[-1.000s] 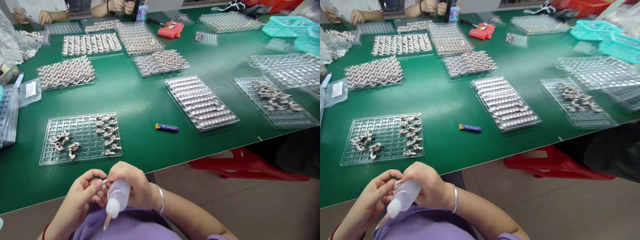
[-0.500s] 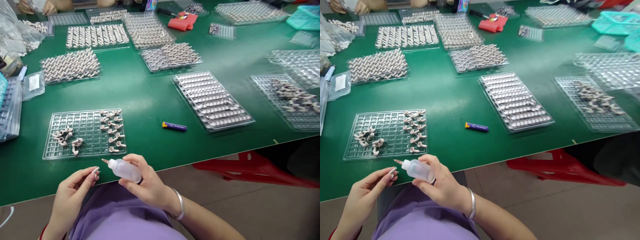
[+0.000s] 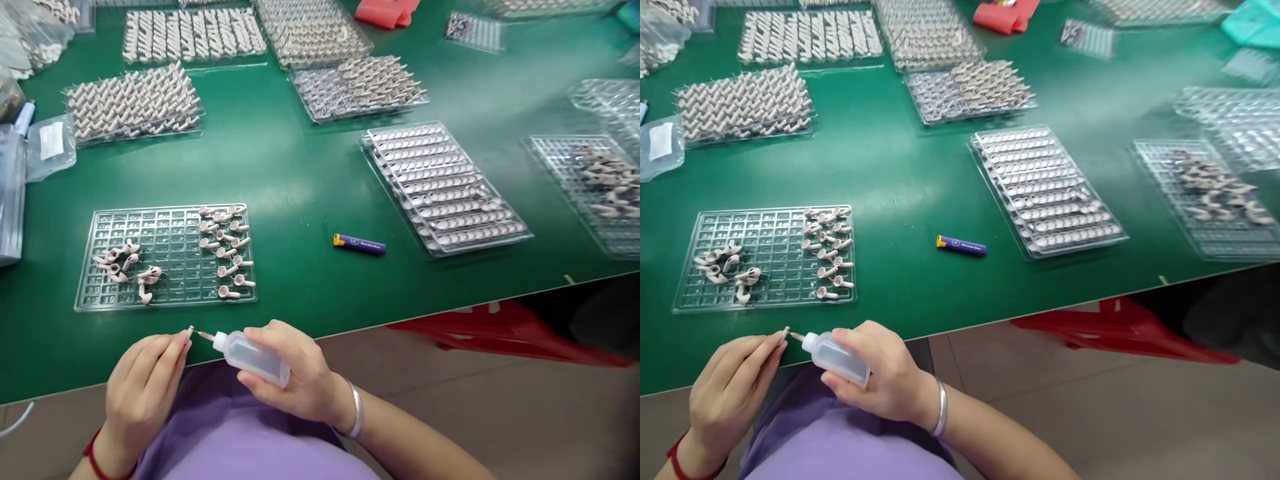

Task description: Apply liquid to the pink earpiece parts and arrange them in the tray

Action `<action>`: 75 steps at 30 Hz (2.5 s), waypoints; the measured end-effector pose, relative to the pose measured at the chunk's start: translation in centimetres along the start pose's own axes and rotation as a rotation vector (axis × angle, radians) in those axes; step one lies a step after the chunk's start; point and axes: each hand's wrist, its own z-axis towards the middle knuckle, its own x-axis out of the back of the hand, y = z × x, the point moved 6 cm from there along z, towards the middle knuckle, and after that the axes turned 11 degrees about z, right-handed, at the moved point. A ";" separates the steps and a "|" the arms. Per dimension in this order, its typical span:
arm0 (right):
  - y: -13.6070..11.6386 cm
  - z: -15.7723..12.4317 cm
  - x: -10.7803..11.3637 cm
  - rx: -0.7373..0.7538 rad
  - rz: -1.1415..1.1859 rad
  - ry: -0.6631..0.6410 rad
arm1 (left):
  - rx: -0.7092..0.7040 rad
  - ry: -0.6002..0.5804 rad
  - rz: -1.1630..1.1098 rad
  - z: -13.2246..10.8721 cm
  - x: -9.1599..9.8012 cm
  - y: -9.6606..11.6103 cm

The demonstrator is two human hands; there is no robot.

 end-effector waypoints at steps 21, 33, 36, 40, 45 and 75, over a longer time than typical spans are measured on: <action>0.2 -0.1 -0.3 -0.015 -0.026 -0.045 | 0.041 -0.018 -0.011 -0.5 -0.2 -0.3; 1.6 -1.0 0.6 -0.386 0.283 0.091 | 0.251 -0.013 -0.235 -1.7 0.7 -0.1; 1.1 -1.0 -0.8 -0.382 0.357 0.059 | 0.501 -0.125 -0.443 -3.2 0.7 0.2; -0.3 -0.9 -2.6 -0.196 0.299 0.013 | 1.058 -0.462 -0.898 -6.4 -2.0 1.0; -1.0 -1.1 -3.4 -0.004 0.088 -0.003 | 1.522 -0.617 -1.318 -9.2 -4.8 3.2; -0.6 -1.5 -3.7 0.024 0.036 -0.049 | 1.608 -0.650 -1.402 -6.3 -5.7 3.4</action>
